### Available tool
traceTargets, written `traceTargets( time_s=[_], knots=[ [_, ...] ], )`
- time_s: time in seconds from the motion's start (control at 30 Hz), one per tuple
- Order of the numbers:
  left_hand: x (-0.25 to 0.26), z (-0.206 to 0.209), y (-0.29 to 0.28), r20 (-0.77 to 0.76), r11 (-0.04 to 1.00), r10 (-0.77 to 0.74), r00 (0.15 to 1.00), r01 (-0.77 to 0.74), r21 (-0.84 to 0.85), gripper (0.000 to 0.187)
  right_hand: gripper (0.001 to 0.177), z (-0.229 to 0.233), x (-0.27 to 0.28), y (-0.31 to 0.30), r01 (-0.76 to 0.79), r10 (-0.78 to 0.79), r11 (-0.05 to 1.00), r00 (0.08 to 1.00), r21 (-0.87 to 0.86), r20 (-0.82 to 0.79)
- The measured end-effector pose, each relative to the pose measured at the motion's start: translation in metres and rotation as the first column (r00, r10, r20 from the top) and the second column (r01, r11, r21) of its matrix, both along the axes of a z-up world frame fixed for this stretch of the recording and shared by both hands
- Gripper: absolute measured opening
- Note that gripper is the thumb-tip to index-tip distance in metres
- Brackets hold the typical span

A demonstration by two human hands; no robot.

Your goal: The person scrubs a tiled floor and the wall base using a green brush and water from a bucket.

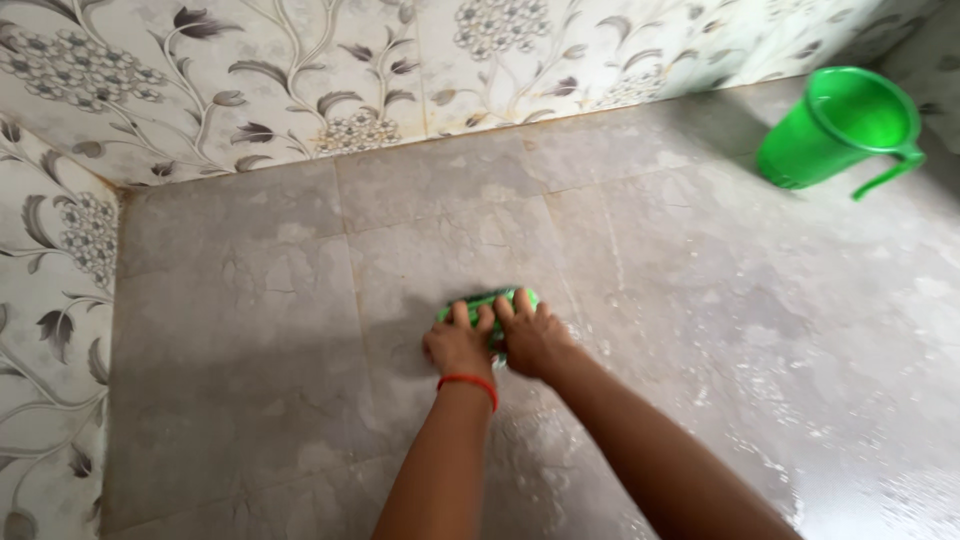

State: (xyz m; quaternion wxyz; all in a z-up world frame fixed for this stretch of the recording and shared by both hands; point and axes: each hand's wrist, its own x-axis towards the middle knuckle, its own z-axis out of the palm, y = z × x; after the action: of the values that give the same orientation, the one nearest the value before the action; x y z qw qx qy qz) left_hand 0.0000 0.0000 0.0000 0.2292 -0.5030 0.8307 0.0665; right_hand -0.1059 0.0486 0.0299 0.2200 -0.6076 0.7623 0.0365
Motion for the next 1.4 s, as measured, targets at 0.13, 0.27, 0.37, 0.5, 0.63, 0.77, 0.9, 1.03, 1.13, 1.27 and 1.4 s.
traceTargets(
  time_s=[0.13,0.27,0.37,0.5,0.63,0.77,0.9,1.03,1.13,1.27,1.4],
  knots=[
    [-0.027,0.005,-0.072,-0.018,0.998,0.047,0.999,-0.046,0.052,0.082,0.068,0.005,-0.023,-0.072,-0.019,0.019,1.0,0.999,-0.004,-0.03],
    [-0.044,0.007,-0.141,-0.009,0.998,0.032,0.999,-0.031,0.045,0.087,0.069,0.005,-0.046,-0.141,-0.036,0.036,0.999,0.999,0.012,-0.03],
    [-0.059,0.014,-0.186,0.03,0.999,0.022,0.999,-0.023,0.046,0.087,0.068,0.003,-0.062,-0.186,-0.043,0.043,0.999,0.999,-0.021,-0.021],
    [-0.079,0.019,-0.229,0.092,1.0,0.005,0.996,-0.008,0.03,0.093,0.068,0.001,-0.08,-0.23,-0.048,0.047,0.998,0.999,-0.047,-0.022],
    [-0.087,0.019,-0.254,0.095,1.0,0.012,0.995,-0.013,0.012,0.093,0.067,-0.002,-0.088,-0.255,-0.052,0.051,0.997,0.999,-0.057,-0.019],
    [-0.091,0.021,-0.266,0.095,1.0,0.006,0.995,-0.008,0.02,0.092,0.069,-0.002,-0.092,-0.268,-0.057,0.056,0.998,0.998,-0.019,-0.034],
    [-0.091,0.02,-0.276,0.12,1.0,-0.031,0.992,0.03,0.003,0.099,0.074,-0.01,-0.099,-0.284,-0.036,0.036,0.999,0.999,0.009,-0.018],
    [-0.103,0.008,-0.3,0.076,0.998,-0.016,0.997,0.02,-0.062,0.094,0.077,-0.028,-0.109,-0.308,-0.241,0.214,0.946,0.966,-0.217,-0.143],
    [-0.1,0.004,-0.304,0.053,0.995,-0.032,0.998,0.037,-0.093,0.092,0.071,-0.013,-0.109,-0.306,-0.082,0.078,0.995,0.995,-0.064,-0.069],
    [-0.093,-0.002,-0.303,0.041,0.974,-0.109,0.993,0.115,-0.197,0.092,0.075,0.006,-0.089,-0.29,-0.014,0.005,0.995,0.996,-0.101,-0.09],
    [-0.087,-0.015,-0.289,0.088,0.953,-0.175,0.981,0.191,-0.236,0.092,0.065,0.008,-0.079,-0.258,0.077,-0.08,0.996,0.994,-0.047,-0.076]
  ],
)
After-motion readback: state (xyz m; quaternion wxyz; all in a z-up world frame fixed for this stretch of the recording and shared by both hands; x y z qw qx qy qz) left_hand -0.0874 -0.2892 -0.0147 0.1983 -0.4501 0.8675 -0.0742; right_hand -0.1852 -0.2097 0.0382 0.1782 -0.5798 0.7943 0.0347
